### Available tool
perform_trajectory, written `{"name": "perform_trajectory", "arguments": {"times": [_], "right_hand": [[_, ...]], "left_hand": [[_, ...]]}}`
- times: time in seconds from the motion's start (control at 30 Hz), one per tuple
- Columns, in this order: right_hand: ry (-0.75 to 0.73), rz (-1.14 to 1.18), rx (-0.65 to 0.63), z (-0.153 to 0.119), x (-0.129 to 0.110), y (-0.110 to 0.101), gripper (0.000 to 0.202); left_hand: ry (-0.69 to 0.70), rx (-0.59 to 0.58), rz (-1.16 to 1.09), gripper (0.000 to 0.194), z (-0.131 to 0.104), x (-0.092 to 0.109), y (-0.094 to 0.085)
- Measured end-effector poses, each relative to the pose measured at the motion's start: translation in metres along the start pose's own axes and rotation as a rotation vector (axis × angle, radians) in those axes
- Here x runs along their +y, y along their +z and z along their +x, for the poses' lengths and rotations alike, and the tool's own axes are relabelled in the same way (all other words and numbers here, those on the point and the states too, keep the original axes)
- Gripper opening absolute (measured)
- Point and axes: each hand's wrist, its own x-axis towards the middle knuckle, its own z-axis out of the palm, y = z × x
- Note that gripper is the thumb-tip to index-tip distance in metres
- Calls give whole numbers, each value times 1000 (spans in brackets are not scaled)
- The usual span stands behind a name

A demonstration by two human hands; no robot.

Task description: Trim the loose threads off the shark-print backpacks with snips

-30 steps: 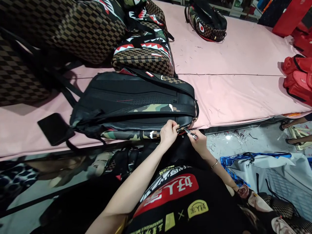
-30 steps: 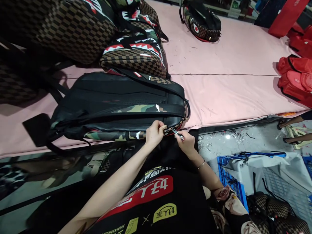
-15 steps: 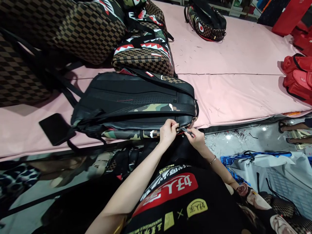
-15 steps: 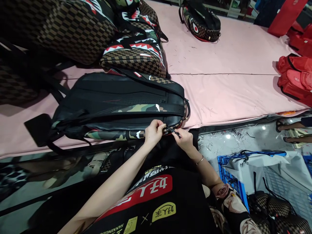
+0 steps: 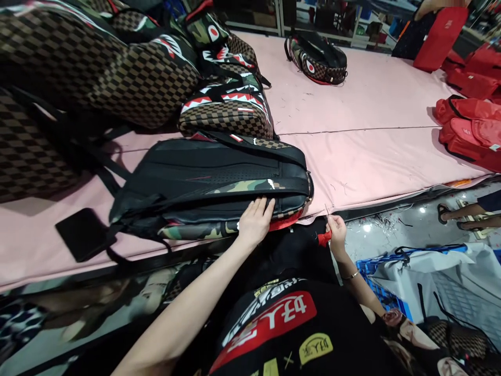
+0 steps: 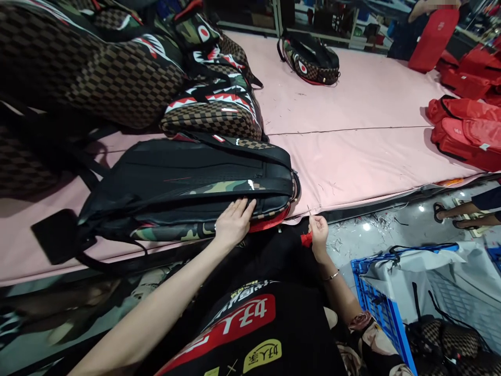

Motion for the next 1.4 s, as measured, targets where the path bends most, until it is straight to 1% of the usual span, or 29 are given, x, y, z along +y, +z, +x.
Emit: {"name": "perform_trajectory", "arguments": {"times": [0.03, 0.07, 0.1, 0.13, 0.17, 0.2, 0.27, 0.33, 0.37, 0.4, 0.43, 0.47, 0.5, 0.53, 0.6, 0.63, 0.67, 0.7, 0.73, 0.8, 0.83, 0.87, 0.93, 1.03, 1.1, 1.2, 1.3, 1.33, 1.4], "right_hand": [[-4, 14, 4, -1, -3, 0, 40], [-11, 29, 8, -1, -6, 0, 40], [-22, 44, 15, -1, -11, 1, 40], [-36, 61, 23, -1, -15, 2, 40], [-51, 78, 30, 0, -21, 3, 40], [-68, 94, 36, 1, -27, 5, 39], [-109, 120, 39, 4, -43, 9, 37], [-174, 135, 25, 8, -61, 14, 34], [-221, 140, 15, 10, -72, 18, 32], [-280, 148, 2, 12, -82, 22, 30], [-345, 161, -13, 13, -93, 27, 29], [-410, 175, -31, 15, -104, 32, 27], [-468, 188, -54, 15, -114, 37, 26], [-518, 190, -81, 15, -125, 43, 25], [-596, 151, -140, 11, -144, 55, 22], [-635, 105, -167, 8, -153, 61, 21], [-682, 50, -193, 4, -163, 68, 20], [-732, -3, -220, 0, -172, 76, 19], [-781, -50, -254, -4, -182, 83, 19], [-857, -117, -338, -11, -199, 100, 19], [-878, -142, -380, -13, -207, 109, 19], [-891, -164, -412, -14, -214, 117, 21], [-921, -221, -413, -13, -226, 132, 25], [-1048, -343, -311, -8, -237, 144, 26], [-1165, -436, -270, -4, -244, 146, 20], [-1267, -536, -289, 1, -254, 148, 12], [-1271, -625, -326, 5, -263, 152, 12], [-1263, -656, -336, 6, -265, 154, 13], [-1248, -713, -351, 7, -268, 159, 15]], "left_hand": [[21, 41, -15, 42, 8, -3, -5], [38, 88, -33, 42, 17, -5, -15], [43, 146, -55, 42, 28, -7, -28], [34, 208, -81, 43, 39, -8, -46], [-6, 276, -113, 44, 50, -9, -66], [-73, 354, -153, 42, 61, -9, -87], [-228, 501, -256, 32, 79, -10, -130], [-396, 661, -390, 26, 90, -10, -162], [-466, 749, -452, 24, 91, -11, -173], [-521, 834, -502, 22, 91, -11, -178], [-559, 900, -537, 22, 88, -11, -179], [-590, 928, -560, 23, 84, -11, -176], [-621, 916, -581, 25, 78, -10, -171], [-652, 861, -604, 28, 72, -8, -164], [-708, 707, -667, 33, 60, -4, -151], [-704, 664, -685, 35, 56, -1, -147], [-671, 661, -694, 38, 53, 1, -146], [-614, 696, -685, 42, 53, 3, -149], [-545, 753, -654, 48, 55, 3, -154], [-404, 863, -549, 59, 65, 2, -173], [-346, 882, -486, 62, 72, 1, -184], [-295, 867, -429, 62, 79, 0, -196], [-195, 761, -346, 56, 95, -2, -217], [-67, 563, -252, 36, 114, -2, -238], [-21, 495, -193, 26, 123, -1, -244], [17, 430, -84, 23, 133, -2, -249], [19, 366, 86, 22, 141, -3, -249], [13, 360, 116, 21, 144, -4, -249], [-4, 371, 108, 18, 149, -5, -247]]}}
